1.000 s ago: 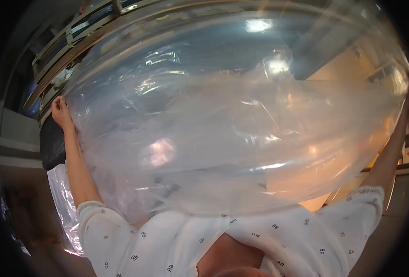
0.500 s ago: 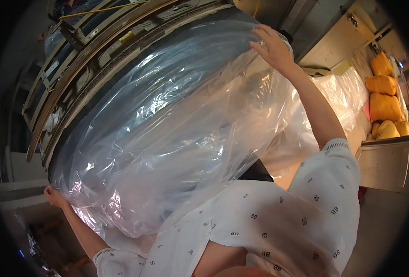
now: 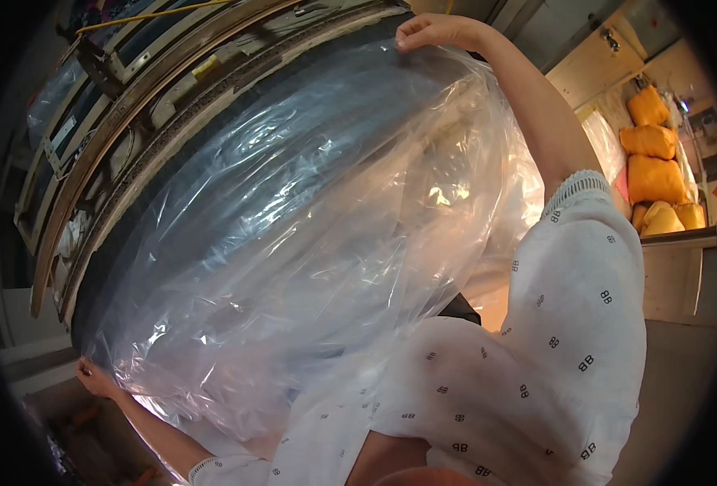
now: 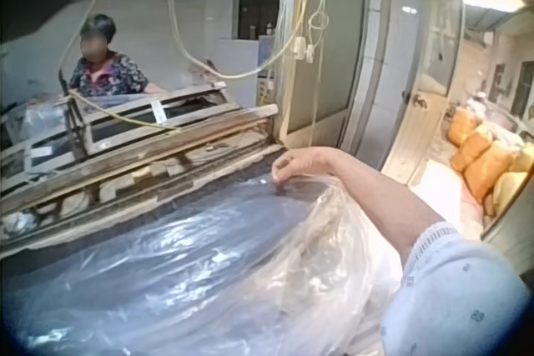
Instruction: Wrapping a large piece of foam or a mattress into a protective plastic bag.
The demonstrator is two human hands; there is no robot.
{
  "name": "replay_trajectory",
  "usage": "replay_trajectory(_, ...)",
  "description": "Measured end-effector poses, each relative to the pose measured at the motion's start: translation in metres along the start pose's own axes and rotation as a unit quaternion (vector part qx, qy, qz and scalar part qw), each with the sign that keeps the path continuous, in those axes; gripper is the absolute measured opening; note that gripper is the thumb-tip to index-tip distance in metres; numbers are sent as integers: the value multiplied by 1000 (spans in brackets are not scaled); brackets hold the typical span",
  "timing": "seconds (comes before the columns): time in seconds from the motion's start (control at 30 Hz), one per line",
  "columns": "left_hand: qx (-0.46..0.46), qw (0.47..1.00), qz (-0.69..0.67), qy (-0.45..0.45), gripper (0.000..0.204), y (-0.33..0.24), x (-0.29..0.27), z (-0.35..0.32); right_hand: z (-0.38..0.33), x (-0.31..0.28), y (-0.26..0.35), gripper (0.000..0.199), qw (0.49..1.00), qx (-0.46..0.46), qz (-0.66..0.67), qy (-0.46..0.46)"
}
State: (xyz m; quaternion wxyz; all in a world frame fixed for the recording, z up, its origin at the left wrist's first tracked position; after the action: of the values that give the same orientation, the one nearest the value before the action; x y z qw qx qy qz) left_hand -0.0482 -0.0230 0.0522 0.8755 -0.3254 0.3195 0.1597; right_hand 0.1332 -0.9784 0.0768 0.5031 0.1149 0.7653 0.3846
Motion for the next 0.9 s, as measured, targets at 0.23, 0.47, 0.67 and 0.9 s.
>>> replay_trajectory(0.23,-65,997,-47,2,42,13,-25,0,12,3,-14,14,987,-50,63,-139)
replay_trajectory(0.47,-63,851,-347,388,46,21,-87,-3,10,3,-18,17,950,-93,-50,-294)
replay_trajectory(0.67,-253,770,-364,459,36,95,-160,-15,14,8,-2,16,961,-83,-49,-259)
replay_trajectory(0.9,-294,830,-327,343,45,73,-125,-40,32,-16,3,6,968,-186,2,-167)
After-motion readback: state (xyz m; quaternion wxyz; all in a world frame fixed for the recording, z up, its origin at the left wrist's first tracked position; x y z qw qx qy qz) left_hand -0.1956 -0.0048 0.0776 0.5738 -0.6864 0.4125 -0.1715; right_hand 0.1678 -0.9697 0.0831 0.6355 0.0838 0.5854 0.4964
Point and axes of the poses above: each hand's wrist, its own z-axis towards the middle knuckle, its own x-axis out of the palm, y = z × x, the point moved 9 cm from there along z, towards the middle knuckle, and after that the axes turned 13 degrees about -x, right-handed, at the moved point
